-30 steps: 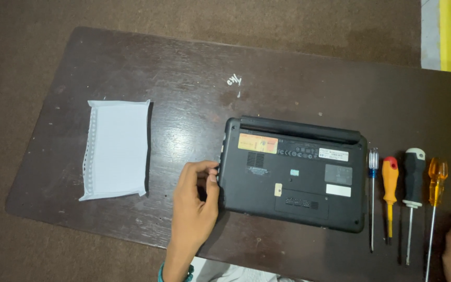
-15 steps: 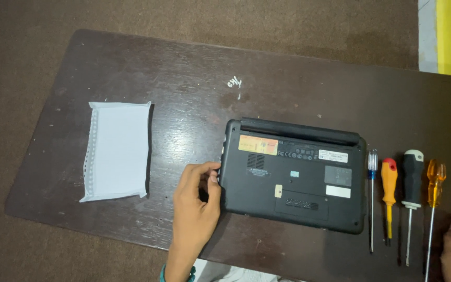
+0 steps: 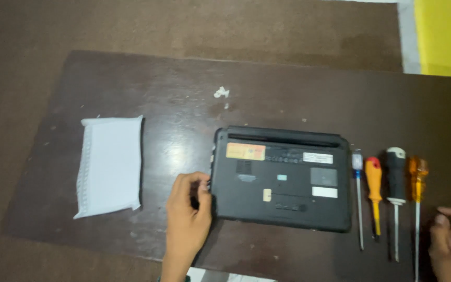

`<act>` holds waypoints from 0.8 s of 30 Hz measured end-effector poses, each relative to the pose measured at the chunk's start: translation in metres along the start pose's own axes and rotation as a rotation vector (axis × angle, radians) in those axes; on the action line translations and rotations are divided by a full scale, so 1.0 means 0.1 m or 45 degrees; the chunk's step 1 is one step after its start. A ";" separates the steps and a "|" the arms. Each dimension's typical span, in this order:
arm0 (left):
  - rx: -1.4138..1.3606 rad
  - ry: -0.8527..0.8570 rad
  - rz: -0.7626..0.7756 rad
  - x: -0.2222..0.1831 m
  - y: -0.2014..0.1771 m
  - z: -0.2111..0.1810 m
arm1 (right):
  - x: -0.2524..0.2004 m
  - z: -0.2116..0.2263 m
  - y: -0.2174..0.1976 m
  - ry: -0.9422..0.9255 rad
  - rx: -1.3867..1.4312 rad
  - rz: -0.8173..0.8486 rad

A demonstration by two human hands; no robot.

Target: Installing a RAM module, replacing the access cover, and inserting the battery into a laptop using a screwdriver.

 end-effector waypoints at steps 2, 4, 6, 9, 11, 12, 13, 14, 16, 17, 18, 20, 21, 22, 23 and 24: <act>0.015 0.034 0.008 0.01 0.02 0.01 | 0.00 0.03 -0.09 0.045 -0.004 0.013; 0.077 0.060 -0.033 0.01 0.02 0.01 | 0.02 0.10 -0.22 -0.313 -0.683 -0.174; 0.107 -0.104 -0.013 0.03 0.05 0.03 | 0.02 0.22 -0.28 -0.256 -0.659 -0.151; 0.139 -0.282 -0.030 0.02 0.04 0.05 | 0.00 0.20 -0.26 -0.239 -0.673 -0.143; 0.121 -0.287 -0.057 0.04 0.04 0.04 | 0.03 0.16 -0.23 -0.271 -0.719 -0.175; 0.112 -0.239 -0.029 0.05 0.03 0.03 | 0.02 0.15 -0.23 -0.289 -0.678 -0.201; 0.102 -0.191 0.000 0.05 0.03 0.03 | 0.00 0.13 -0.22 -0.306 -0.636 -0.226; 0.110 -0.217 -0.010 0.04 0.00 0.03 | 0.01 0.16 -0.25 -0.319 -0.639 -0.199; 0.059 -0.042 0.069 0.09 0.01 -0.03 | 0.08 0.28 -0.26 -0.500 -0.560 -0.141; 0.062 -0.048 0.058 0.12 -0.05 -0.03 | 0.13 0.46 -0.31 -0.510 -0.555 -0.133; 0.184 0.122 0.160 0.16 -0.07 -0.08 | 0.15 0.67 -0.35 -0.647 -0.539 -0.076; 0.305 0.277 0.266 0.20 -0.11 -0.11 | 0.17 0.88 -0.39 -0.787 -0.527 -0.005; 0.498 0.387 0.295 0.22 -0.11 -0.13 | 0.19 0.85 -0.36 -0.675 -0.621 0.141; 0.690 0.511 0.317 0.27 -0.11 -0.15 | 0.25 0.83 -0.31 -0.561 -0.709 0.266; 0.687 0.510 0.310 0.26 -0.10 -0.12 | 0.26 0.79 -0.29 -0.567 -0.711 0.264; 0.773 0.501 0.320 0.23 -0.09 -0.09 | 0.26 0.76 -0.27 -0.618 -0.706 0.211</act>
Point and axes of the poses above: each hand's wrist, its own x-axis towards the middle knuckle, its own y-axis out of the palm, z = x × y, the point moved 4 cm from there along x, towards the middle knuckle, and after that the axes turned 15 degrees about -x, right-handed, at the moved point
